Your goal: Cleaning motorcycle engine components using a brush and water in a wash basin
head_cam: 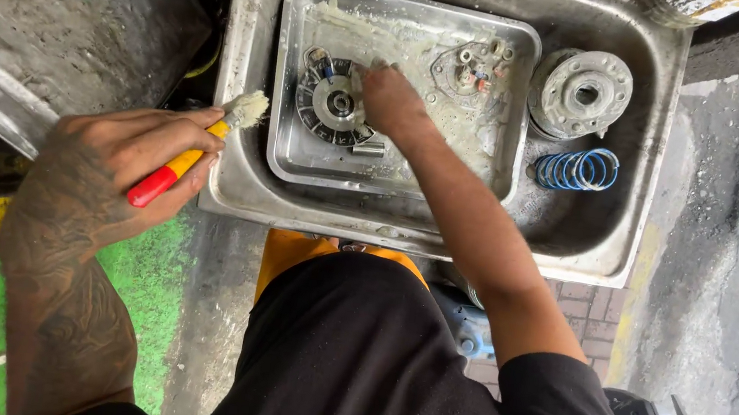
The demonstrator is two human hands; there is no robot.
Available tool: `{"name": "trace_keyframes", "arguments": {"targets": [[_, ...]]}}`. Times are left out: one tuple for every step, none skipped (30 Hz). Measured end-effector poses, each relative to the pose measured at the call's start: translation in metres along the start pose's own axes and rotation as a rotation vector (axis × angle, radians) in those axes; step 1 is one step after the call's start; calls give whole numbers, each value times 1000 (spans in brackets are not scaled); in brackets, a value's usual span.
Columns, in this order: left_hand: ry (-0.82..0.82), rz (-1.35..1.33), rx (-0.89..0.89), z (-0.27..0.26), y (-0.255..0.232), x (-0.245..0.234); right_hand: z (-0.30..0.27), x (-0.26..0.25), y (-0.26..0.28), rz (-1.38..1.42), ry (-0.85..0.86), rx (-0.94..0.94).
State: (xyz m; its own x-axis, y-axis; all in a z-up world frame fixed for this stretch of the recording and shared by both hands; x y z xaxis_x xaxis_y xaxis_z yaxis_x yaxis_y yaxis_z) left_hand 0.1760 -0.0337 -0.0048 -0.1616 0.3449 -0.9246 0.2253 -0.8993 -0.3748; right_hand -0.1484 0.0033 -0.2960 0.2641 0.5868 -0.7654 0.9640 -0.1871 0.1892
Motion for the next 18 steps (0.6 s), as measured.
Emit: {"name": "trace_keyframes", "arguments": {"targets": [[1, -4, -5, -3, -2, -2, -3, -5, -3, -2, 5, -3], [-1, 0, -15, -6, -3, -3, -6, -10, -7, 108, -4, 23], [-7, 8, -25, -7, -3, -6, -6, -20, -13, 214, -19, 48], [-12, 8, -29, -7, -1, -7, -3, -32, -11, 209, -19, 45], [-4, -24, -23, -10, 0, -6, -1, -42, -6, 355, -115, -11], [2, -56, -18, -12, 0, -5, 1, -52, -2, 502, -210, -67], [3, -56, -25, -13, 2, -2, -3, -67, 12, 501, -205, -73], [4, -55, -24, -14, 3, 0, -7, -80, 29, 448, -74, -128], [5, -54, -23, -14, 4, 2, -11, -93, 45, 393, 55, -182], [5, -53, -30, -15, 4, 5, -2, -84, 46, 391, 60, -187], [16, -36, -26, -16, 5, 7, 8, -76, 47, 299, 101, -178], [27, -18, -22, -17, 6, 9, 17, -68, 47, 207, 141, -169], [26, -17, -28, -17, 6, 9, 18, -67, 45, 205, 142, -175], [26, -20, -35, -18, 6, 10, 18, -66, 43, 260, 160, -166], [27, -25, -39, -17, 6, 10, 17, -65, 39, 318, 178, -155], [27, -24, -42, -17, 6, 11, 18, -64, 36, 318, 180, -159], [25, -18, -36, -16, 7, 12, 18, -65, 31, 313, 188, -127], [22, -13, -30, -14, 8, 13, 19, -65, 25, 309, 195, -96]]}}
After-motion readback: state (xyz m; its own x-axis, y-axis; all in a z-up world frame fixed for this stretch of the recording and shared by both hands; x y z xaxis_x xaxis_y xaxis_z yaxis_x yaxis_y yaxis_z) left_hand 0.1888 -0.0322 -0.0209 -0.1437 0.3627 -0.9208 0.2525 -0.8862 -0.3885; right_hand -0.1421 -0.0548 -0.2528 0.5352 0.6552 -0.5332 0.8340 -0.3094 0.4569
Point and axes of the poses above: each hand's wrist, its own z-axis towards the middle knuckle, its own x-axis out of the palm, y = z × x, the point moved 3 cm from there along z, towards the middle knuckle, and after that the axes turned 12 degrees about y, right-handed, at the moved point
